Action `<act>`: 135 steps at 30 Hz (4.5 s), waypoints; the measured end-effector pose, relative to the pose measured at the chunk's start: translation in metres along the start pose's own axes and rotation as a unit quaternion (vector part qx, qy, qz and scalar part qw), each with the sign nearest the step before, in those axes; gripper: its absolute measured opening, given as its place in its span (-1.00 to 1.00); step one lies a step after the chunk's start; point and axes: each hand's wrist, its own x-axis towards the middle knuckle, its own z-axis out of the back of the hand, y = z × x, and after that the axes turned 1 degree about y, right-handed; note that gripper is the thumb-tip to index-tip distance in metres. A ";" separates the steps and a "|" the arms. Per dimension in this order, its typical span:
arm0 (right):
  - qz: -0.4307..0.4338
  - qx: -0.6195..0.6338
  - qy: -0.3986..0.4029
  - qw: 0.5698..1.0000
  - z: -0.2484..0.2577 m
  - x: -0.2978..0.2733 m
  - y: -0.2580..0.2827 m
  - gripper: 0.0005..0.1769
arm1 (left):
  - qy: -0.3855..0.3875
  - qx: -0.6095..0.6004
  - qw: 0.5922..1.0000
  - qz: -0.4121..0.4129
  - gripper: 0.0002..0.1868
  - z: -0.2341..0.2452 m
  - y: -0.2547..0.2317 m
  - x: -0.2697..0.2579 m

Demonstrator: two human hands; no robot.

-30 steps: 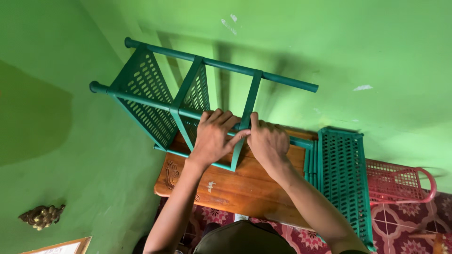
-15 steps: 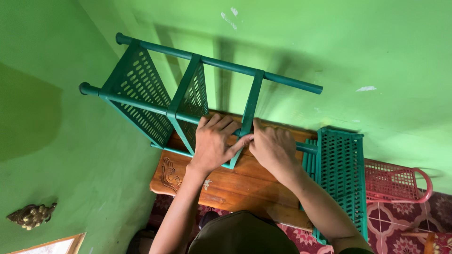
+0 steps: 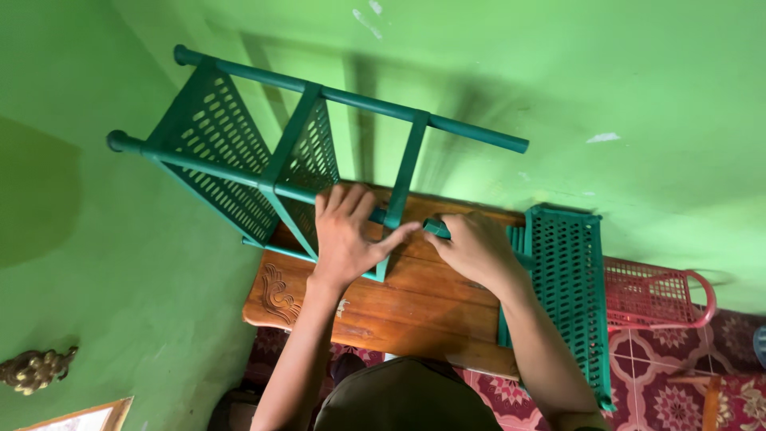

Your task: The person disassembles a green plastic shelving unit on a wooden table. They remove the side panels and connecting rods one by one, placing each piece on the table. The task ends with the frame fully taken apart into individual components.

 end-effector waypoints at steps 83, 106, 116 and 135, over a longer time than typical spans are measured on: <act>-0.314 0.277 -0.277 0.865 -0.246 -0.249 -0.343 -0.75 | 0.312 -0.246 0.816 0.420 -0.63 -0.393 -0.197 -0.259; -0.281 0.387 -0.275 0.834 -0.282 -0.196 -0.226 -0.58 | 0.204 -0.382 0.827 0.358 -0.82 -0.283 -0.085 -0.253; -0.214 0.496 -0.259 0.801 -0.261 -0.130 -0.107 -0.70 | 0.161 -0.241 0.896 0.337 -0.63 -0.118 -0.058 -0.174; -0.106 0.536 -0.165 0.821 -0.190 -0.034 -0.047 -0.51 | -0.009 -0.194 0.940 0.281 -0.72 -0.063 -0.018 -0.123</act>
